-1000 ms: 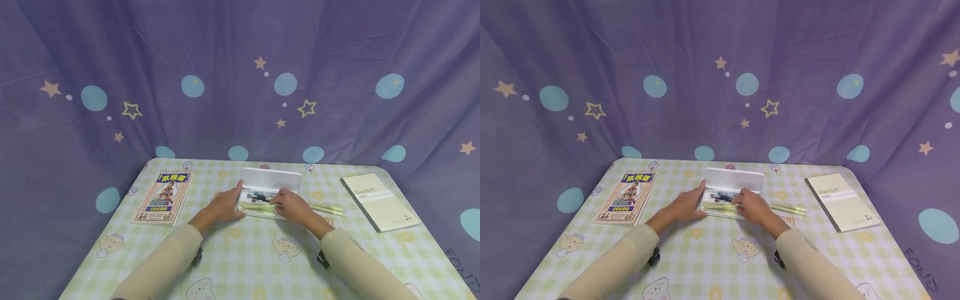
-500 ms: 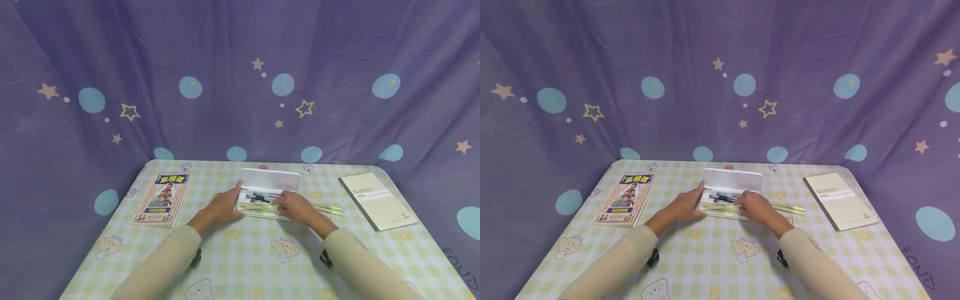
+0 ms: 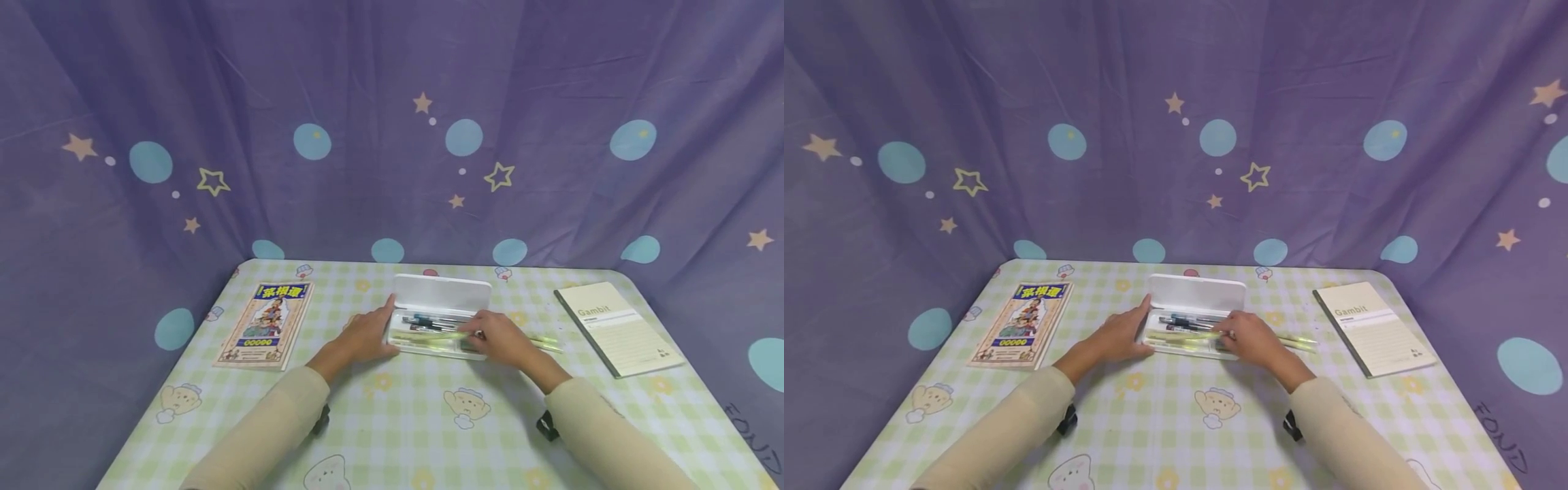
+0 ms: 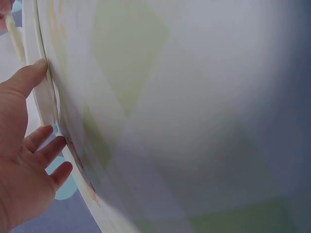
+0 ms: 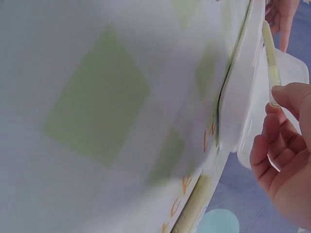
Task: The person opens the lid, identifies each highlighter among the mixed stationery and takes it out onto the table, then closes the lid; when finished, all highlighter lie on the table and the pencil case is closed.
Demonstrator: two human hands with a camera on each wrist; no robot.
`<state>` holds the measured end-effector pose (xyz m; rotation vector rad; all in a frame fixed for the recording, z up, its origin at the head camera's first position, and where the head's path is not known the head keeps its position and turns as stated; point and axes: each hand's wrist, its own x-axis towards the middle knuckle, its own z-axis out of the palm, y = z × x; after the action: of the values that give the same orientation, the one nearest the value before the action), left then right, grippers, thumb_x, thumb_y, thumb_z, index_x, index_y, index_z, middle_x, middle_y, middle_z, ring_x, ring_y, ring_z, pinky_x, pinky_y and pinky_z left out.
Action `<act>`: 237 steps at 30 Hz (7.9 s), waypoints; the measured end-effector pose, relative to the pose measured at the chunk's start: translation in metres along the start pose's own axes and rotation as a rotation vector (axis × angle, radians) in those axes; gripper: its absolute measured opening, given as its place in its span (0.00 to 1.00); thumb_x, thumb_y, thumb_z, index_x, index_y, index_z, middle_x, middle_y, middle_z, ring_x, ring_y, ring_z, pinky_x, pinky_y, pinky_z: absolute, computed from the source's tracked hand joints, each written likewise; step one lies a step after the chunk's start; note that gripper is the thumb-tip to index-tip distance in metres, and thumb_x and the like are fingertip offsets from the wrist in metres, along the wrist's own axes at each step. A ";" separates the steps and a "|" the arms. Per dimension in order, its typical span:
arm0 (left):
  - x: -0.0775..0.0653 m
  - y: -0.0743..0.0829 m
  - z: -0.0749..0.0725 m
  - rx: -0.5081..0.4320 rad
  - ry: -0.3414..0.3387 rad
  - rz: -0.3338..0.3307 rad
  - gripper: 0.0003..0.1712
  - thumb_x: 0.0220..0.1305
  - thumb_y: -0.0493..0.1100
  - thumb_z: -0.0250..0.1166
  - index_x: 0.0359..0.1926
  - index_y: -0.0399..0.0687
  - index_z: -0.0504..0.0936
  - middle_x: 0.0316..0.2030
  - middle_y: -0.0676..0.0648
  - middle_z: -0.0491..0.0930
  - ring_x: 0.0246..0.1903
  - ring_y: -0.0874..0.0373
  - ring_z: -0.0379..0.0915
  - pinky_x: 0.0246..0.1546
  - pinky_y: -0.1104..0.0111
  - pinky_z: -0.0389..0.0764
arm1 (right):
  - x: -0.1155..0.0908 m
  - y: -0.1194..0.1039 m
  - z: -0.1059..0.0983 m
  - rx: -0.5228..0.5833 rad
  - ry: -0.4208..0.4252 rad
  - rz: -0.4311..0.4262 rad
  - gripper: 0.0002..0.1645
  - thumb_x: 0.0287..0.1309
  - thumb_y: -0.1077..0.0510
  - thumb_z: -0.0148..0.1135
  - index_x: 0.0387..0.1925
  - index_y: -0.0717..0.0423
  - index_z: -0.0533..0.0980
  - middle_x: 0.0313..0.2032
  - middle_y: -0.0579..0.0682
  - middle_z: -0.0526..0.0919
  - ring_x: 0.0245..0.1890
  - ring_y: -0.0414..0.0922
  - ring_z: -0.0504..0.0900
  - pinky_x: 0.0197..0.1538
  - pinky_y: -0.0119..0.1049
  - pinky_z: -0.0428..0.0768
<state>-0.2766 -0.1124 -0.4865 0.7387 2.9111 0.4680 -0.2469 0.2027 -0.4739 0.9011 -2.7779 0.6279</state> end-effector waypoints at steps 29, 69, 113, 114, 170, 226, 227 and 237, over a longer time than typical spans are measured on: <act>0.001 -0.002 0.001 0.005 0.010 0.013 0.69 0.53 0.60 0.77 0.82 0.42 0.42 0.72 0.39 0.70 0.68 0.43 0.72 0.63 0.48 0.74 | -0.059 0.062 -0.042 -0.001 0.110 0.201 0.13 0.60 0.63 0.70 0.46 0.51 0.88 0.34 0.45 0.86 0.25 0.31 0.70 0.28 0.29 0.71; 0.001 -0.002 0.005 -0.026 0.008 0.012 0.69 0.54 0.60 0.77 0.82 0.44 0.42 0.71 0.40 0.71 0.67 0.42 0.73 0.63 0.47 0.73 | -0.093 0.114 -0.047 -0.055 0.029 0.334 0.12 0.60 0.65 0.66 0.45 0.59 0.86 0.38 0.56 0.89 0.40 0.57 0.86 0.48 0.58 0.81; 0.000 -0.003 0.005 0.000 0.010 0.011 0.69 0.55 0.61 0.76 0.82 0.43 0.41 0.72 0.40 0.69 0.68 0.43 0.72 0.64 0.47 0.73 | -0.048 0.064 -0.026 0.051 0.093 0.205 0.10 0.59 0.65 0.69 0.43 0.56 0.87 0.35 0.47 0.87 0.27 0.31 0.73 0.32 0.30 0.74; 0.001 -0.003 0.005 0.005 0.011 0.010 0.69 0.55 0.62 0.75 0.82 0.43 0.41 0.72 0.41 0.69 0.68 0.44 0.71 0.64 0.47 0.73 | -0.047 0.061 -0.025 0.058 0.088 0.203 0.10 0.59 0.65 0.69 0.43 0.55 0.87 0.35 0.46 0.87 0.28 0.31 0.73 0.33 0.30 0.75; -0.002 0.000 0.004 -0.011 0.020 0.019 0.68 0.55 0.60 0.76 0.82 0.43 0.43 0.71 0.40 0.71 0.68 0.43 0.72 0.64 0.48 0.74 | 0.014 -0.019 0.029 0.006 -0.165 -0.017 0.10 0.63 0.57 0.65 0.44 0.45 0.88 0.38 0.40 0.89 0.36 0.35 0.80 0.45 0.36 0.81; -0.001 0.000 0.004 0.011 0.003 0.008 0.69 0.55 0.62 0.75 0.82 0.43 0.42 0.72 0.40 0.70 0.68 0.43 0.72 0.65 0.48 0.73 | 0.013 -0.017 0.022 0.003 -0.150 -0.071 0.14 0.57 0.63 0.69 0.45 0.49 0.87 0.34 0.43 0.84 0.31 0.34 0.75 0.39 0.32 0.77; 0.000 0.000 0.005 0.009 0.003 0.004 0.69 0.55 0.62 0.75 0.82 0.43 0.41 0.72 0.40 0.70 0.68 0.43 0.72 0.66 0.48 0.73 | 0.013 -0.017 0.021 -0.001 -0.149 -0.074 0.14 0.57 0.63 0.69 0.46 0.49 0.87 0.35 0.43 0.84 0.32 0.35 0.75 0.40 0.32 0.78; -0.001 -0.001 0.005 -0.007 0.017 0.005 0.68 0.55 0.62 0.75 0.82 0.44 0.42 0.73 0.41 0.69 0.69 0.43 0.71 0.65 0.48 0.73 | 0.008 -0.009 0.017 0.000 -0.146 -0.096 0.14 0.57 0.63 0.69 0.46 0.51 0.88 0.37 0.45 0.86 0.33 0.37 0.79 0.42 0.35 0.81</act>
<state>-0.2749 -0.1125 -0.4911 0.7443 2.9222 0.4872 -0.2486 0.1842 -0.4841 1.1151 -2.8393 0.5686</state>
